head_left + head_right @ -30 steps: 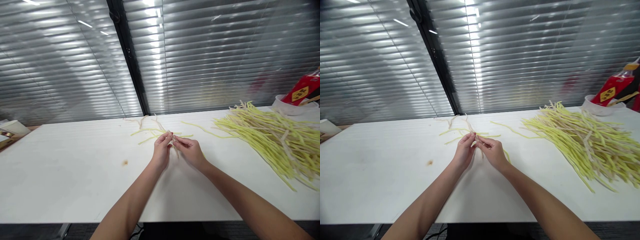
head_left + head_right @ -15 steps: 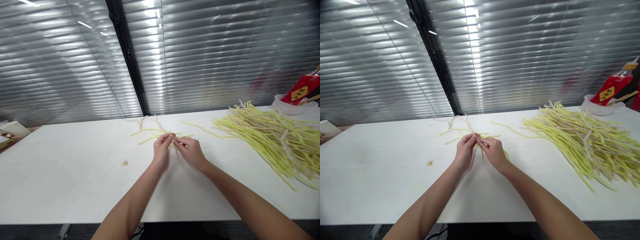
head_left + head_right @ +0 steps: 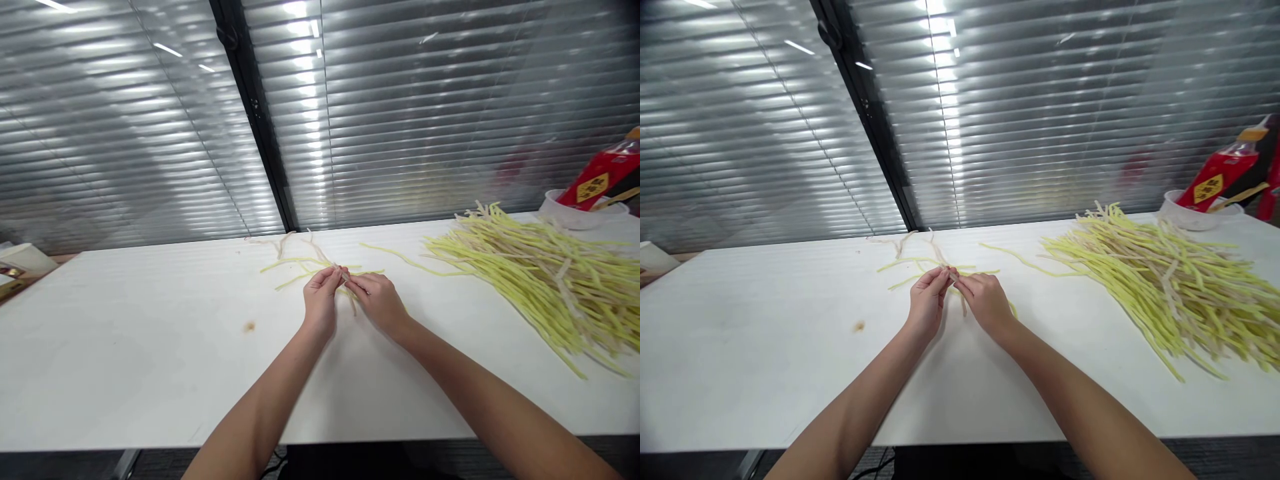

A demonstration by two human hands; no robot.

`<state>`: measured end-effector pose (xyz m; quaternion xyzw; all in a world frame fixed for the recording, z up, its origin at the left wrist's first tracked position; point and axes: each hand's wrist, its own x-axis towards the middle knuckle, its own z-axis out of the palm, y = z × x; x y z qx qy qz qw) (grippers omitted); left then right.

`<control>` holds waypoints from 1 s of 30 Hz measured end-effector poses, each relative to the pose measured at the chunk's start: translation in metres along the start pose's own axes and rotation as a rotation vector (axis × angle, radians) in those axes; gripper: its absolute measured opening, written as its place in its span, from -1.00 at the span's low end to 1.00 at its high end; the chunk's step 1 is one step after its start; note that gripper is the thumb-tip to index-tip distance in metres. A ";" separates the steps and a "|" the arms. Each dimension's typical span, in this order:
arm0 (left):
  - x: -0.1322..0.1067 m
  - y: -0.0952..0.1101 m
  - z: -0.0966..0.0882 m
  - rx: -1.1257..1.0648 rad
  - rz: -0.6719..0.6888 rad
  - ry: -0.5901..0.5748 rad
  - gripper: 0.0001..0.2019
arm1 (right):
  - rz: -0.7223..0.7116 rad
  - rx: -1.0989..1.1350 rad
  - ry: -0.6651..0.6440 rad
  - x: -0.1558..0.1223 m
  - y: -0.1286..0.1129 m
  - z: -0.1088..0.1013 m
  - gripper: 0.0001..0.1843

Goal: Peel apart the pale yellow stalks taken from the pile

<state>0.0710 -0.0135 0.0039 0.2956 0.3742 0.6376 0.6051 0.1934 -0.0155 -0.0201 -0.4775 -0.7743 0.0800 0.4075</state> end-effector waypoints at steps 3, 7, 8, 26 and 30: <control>0.000 0.001 0.000 -0.002 -0.002 0.002 -0.79 | -0.018 -0.053 -0.005 -0.001 0.001 0.001 -0.67; 0.000 0.001 0.000 -0.006 -0.003 0.008 -0.80 | -0.054 -0.151 -0.004 -0.001 0.000 0.001 -0.69; 0.000 0.001 0.000 -0.008 -0.006 0.006 -0.80 | -0.064 -0.177 -0.002 -0.001 0.000 0.001 -0.69; 0.002 0.002 -0.002 -0.054 -0.028 -0.015 -0.80 | -0.153 -0.295 0.017 0.000 0.001 -0.001 -0.67; 0.002 0.003 -0.001 -0.042 -0.027 -0.014 -0.81 | -0.171 -0.317 0.008 -0.001 0.002 -0.001 -0.65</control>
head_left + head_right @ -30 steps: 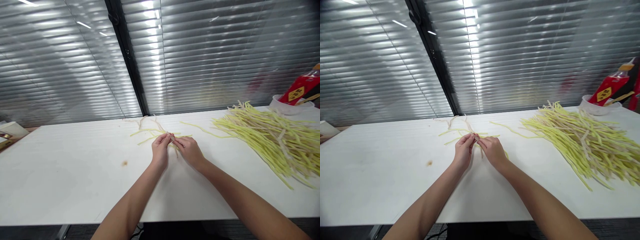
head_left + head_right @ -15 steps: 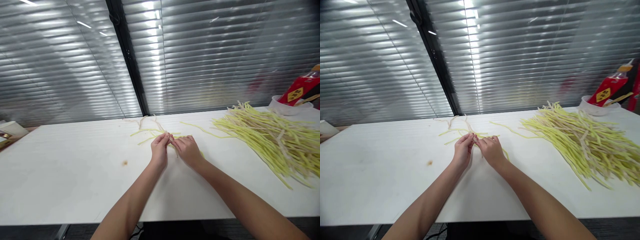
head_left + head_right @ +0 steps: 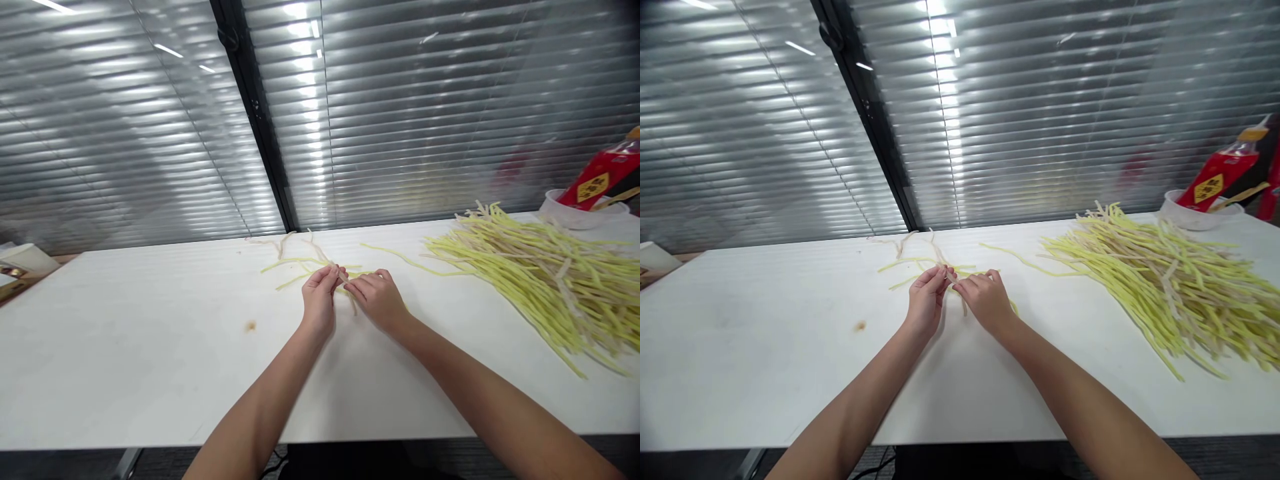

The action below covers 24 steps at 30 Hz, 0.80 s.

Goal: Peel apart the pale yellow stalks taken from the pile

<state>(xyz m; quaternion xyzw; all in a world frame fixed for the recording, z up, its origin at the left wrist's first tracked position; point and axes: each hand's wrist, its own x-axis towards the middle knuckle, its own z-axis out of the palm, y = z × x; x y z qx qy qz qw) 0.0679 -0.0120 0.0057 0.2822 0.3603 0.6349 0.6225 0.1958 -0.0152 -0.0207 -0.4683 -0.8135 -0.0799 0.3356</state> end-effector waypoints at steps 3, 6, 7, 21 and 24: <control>0.000 -0.001 -0.001 -0.005 -0.001 0.005 -0.81 | -0.020 -0.029 -0.017 0.001 -0.001 0.001 -0.63; 0.000 -0.002 -0.002 0.000 -0.003 0.000 -0.80 | -0.020 -0.043 -0.037 0.001 -0.002 0.002 -0.62; 0.000 -0.003 -0.002 0.002 -0.003 0.000 -0.79 | -0.015 -0.038 -0.044 0.001 -0.002 0.002 -0.62; 0.017 0.011 -0.012 -0.156 -0.048 0.316 -0.89 | 0.095 -0.014 -0.257 -0.005 -0.003 -0.001 -0.70; 0.017 0.009 -0.011 -0.128 -0.084 0.305 -0.89 | 0.100 0.009 -0.208 -0.004 -0.002 0.000 -0.70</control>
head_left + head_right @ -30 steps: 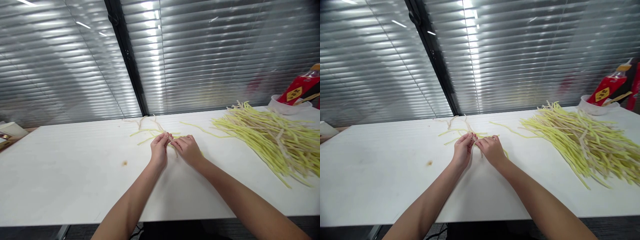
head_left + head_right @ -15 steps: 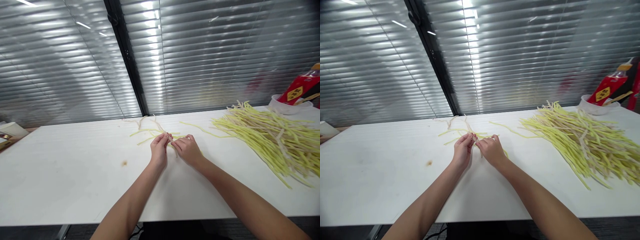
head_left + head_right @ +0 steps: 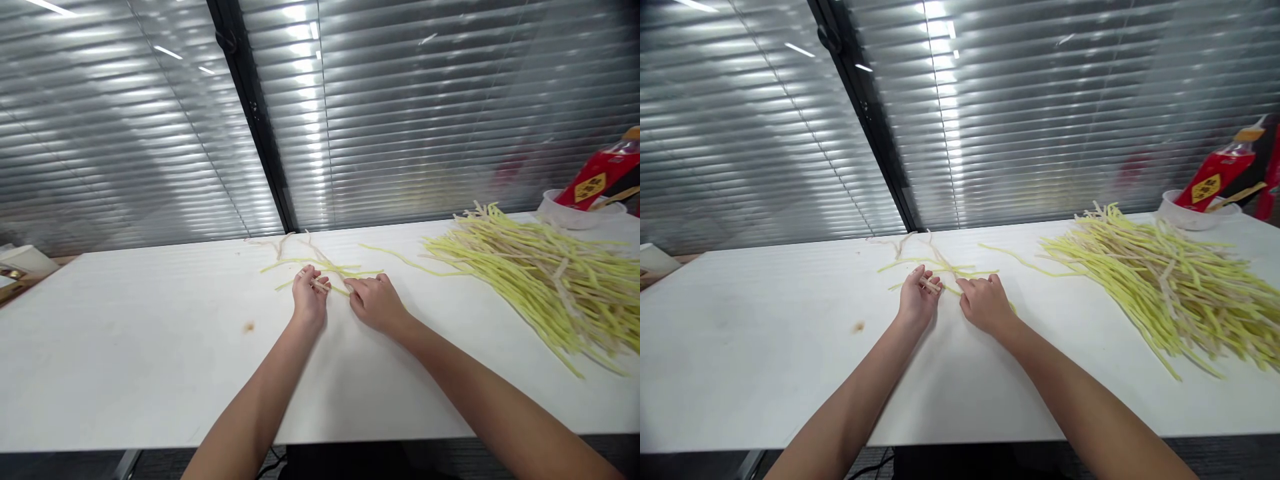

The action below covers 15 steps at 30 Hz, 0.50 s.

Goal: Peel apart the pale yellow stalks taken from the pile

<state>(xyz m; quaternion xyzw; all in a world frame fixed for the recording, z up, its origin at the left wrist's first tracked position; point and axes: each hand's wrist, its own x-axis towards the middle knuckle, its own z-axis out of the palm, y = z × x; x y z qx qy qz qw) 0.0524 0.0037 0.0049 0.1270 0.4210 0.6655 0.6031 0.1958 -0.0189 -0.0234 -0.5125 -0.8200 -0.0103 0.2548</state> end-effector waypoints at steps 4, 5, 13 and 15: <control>0.000 -0.001 0.000 0.030 -0.014 -0.014 -0.87 | 0.033 0.118 0.079 0.001 0.001 0.000 -0.76; 0.000 -0.001 0.000 0.038 -0.012 -0.011 -0.87 | 0.047 0.152 0.100 0.002 0.001 0.000 -0.77; 0.000 0.001 0.002 0.074 -0.024 -0.117 -0.86 | 0.008 0.257 0.237 0.003 0.002 0.000 -0.82; 0.000 0.001 0.002 0.064 -0.022 -0.149 -0.85 | -0.045 0.267 0.254 0.002 0.003 0.001 -0.76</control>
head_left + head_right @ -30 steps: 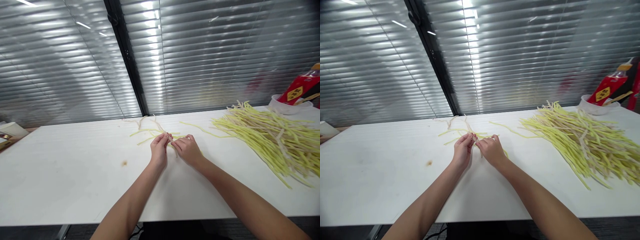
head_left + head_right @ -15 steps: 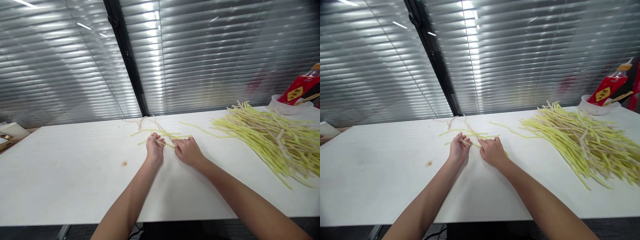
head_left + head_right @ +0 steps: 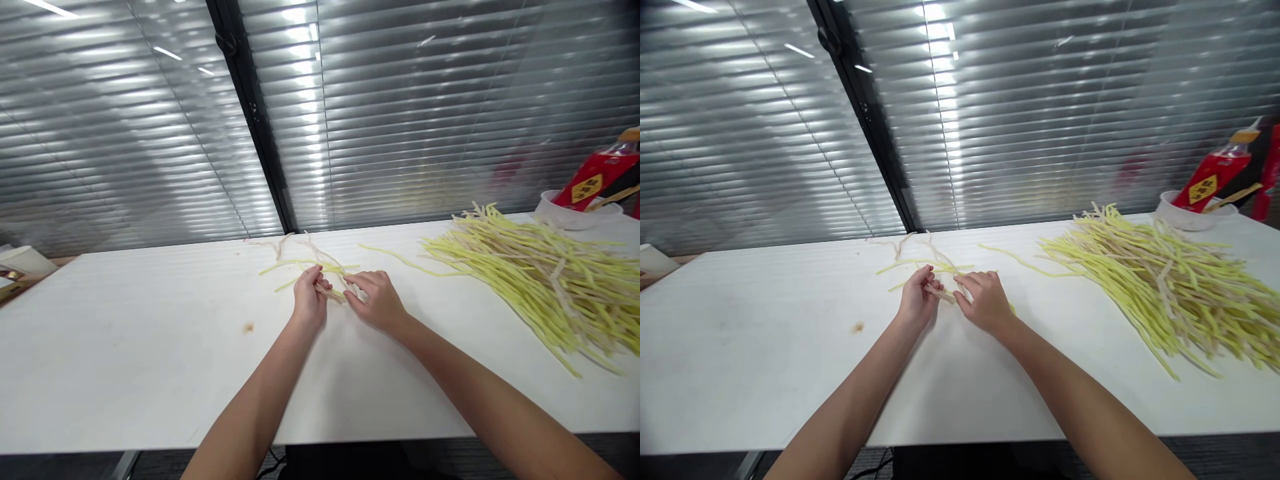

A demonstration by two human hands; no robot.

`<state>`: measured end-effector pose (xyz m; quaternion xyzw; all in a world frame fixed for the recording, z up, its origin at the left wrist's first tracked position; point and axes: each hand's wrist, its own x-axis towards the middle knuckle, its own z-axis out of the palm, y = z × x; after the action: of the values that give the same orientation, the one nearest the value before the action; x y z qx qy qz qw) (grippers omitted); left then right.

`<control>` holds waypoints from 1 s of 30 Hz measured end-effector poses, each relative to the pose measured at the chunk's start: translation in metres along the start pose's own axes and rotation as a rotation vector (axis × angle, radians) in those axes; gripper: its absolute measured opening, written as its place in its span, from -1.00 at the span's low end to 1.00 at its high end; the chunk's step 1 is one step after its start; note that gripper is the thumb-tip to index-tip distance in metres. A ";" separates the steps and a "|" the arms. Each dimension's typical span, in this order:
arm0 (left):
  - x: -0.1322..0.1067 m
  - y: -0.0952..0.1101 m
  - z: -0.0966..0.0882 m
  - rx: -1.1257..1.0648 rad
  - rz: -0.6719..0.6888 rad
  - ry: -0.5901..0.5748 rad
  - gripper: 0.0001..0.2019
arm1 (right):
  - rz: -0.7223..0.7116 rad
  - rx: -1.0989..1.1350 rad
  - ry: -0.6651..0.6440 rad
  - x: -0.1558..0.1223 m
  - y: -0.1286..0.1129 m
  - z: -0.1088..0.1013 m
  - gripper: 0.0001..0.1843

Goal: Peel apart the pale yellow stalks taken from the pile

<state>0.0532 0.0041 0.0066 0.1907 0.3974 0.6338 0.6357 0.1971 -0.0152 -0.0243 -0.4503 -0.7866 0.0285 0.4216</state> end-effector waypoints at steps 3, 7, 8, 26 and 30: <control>0.000 0.000 0.000 0.011 -0.003 -0.008 -0.82 | -0.065 0.011 -0.011 -0.001 0.002 0.002 -0.70; 0.002 0.001 -0.001 0.009 -0.018 0.006 -0.80 | -0.121 0.085 0.049 0.000 0.003 0.001 -0.75; 0.002 0.001 -0.001 0.002 -0.026 0.012 -0.79 | -0.123 0.126 0.088 0.000 0.002 0.000 -0.75; 0.018 0.002 -0.009 -0.074 -0.062 0.124 -0.66 | 0.501 0.907 0.685 0.013 0.010 -0.014 -0.77; 0.022 0.003 -0.011 -0.077 -0.071 0.136 -0.66 | 0.520 0.996 0.701 0.014 0.015 -0.014 -0.78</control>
<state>0.0402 0.0226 -0.0042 0.1083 0.4214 0.6370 0.6363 0.2138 -0.0004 -0.0128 -0.3592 -0.3612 0.3414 0.7899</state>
